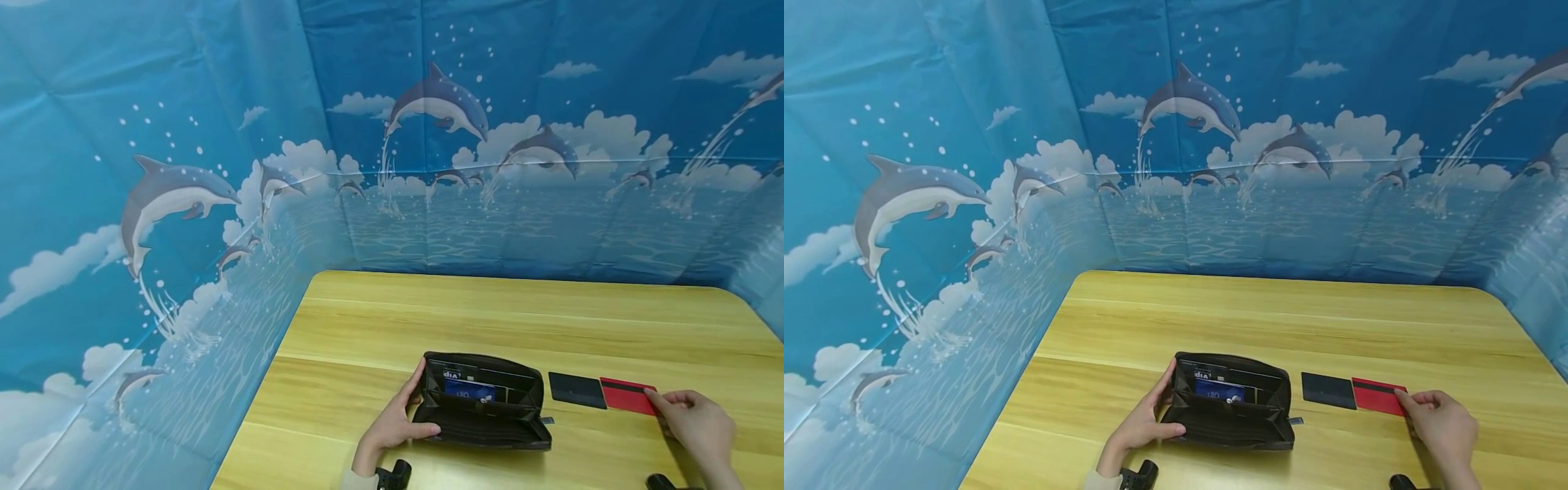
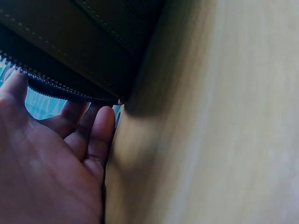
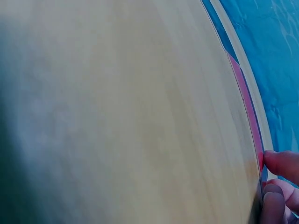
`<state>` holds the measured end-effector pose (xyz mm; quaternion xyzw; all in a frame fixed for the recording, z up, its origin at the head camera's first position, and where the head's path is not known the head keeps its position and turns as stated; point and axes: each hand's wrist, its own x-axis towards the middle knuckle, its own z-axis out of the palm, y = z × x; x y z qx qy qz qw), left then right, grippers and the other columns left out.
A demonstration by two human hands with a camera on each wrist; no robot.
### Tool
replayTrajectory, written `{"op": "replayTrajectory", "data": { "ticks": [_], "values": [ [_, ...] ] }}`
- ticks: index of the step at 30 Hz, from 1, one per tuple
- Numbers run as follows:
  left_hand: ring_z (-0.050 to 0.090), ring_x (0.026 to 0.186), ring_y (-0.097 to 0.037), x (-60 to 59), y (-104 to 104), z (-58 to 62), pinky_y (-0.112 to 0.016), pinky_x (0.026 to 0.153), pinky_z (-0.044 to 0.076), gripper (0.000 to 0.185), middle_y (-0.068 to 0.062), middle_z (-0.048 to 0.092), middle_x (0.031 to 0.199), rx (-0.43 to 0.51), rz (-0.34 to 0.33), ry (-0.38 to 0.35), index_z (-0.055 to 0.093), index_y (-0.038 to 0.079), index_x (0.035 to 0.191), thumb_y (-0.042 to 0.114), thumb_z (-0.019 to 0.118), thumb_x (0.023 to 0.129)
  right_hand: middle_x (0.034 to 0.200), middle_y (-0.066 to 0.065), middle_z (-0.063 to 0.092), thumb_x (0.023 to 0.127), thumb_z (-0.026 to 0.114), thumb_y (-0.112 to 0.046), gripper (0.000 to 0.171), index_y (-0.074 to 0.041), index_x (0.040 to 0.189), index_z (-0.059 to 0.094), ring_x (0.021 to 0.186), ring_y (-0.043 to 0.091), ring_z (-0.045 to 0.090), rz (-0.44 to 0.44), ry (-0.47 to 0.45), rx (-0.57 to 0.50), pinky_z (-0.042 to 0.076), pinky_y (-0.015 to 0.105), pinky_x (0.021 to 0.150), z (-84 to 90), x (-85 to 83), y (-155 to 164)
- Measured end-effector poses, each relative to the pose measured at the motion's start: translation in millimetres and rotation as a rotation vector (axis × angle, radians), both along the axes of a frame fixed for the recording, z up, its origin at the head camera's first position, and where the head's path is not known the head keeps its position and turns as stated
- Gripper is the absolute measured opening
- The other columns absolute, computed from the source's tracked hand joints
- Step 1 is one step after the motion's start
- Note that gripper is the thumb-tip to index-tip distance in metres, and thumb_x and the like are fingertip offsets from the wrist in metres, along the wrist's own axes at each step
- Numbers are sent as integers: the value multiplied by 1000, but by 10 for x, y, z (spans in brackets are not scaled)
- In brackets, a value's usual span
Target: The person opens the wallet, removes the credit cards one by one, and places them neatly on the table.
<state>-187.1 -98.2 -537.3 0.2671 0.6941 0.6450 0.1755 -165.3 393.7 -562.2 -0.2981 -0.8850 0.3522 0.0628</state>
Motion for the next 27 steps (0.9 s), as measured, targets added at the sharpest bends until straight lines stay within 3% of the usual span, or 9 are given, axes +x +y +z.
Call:
{"op": "replayTrajectory", "data": {
  "ticks": [7,11,14,19,27],
  "values": [
    [50,115,-29,10,-1,19,-34,93,42,103,-19,25,149,-8,5,27,6,19,154,21,78,80,56,-1,59,88,58,-53,59,6,87,62,47,13,58,25,-2,-42,42,29,49,33,26,-2],
    [51,114,-27,10,1,-5,-33,91,43,103,-20,28,148,12,7,45,7,18,154,21,78,80,58,2,61,90,53,-53,62,8,90,61,50,15,58,83,2,7,40,32,57,59,32,18],
    [52,113,-25,-18,9,-93,-33,91,44,103,-20,28,148,23,6,57,7,20,154,19,78,80,65,5,61,93,51,-49,60,11,94,60,56,18,55,123,12,74,38,36,61,75,37,34],
    [51,114,-22,-77,13,-290,-32,93,42,104,-15,26,150,2,20,60,6,26,154,21,79,80,77,12,62,94,51,-45,56,10,101,61,63,20,53,160,64,148,37,34,55,186,19,3],
    [50,113,-28,26,4,25,-33,91,43,103,-18,28,148,6,16,2,7,20,154,20,79,80,84,19,64,93,58,-40,50,8,100,65,68,30,58,290,240,209,39,33,50,561,-123,-437]
  ]
}}
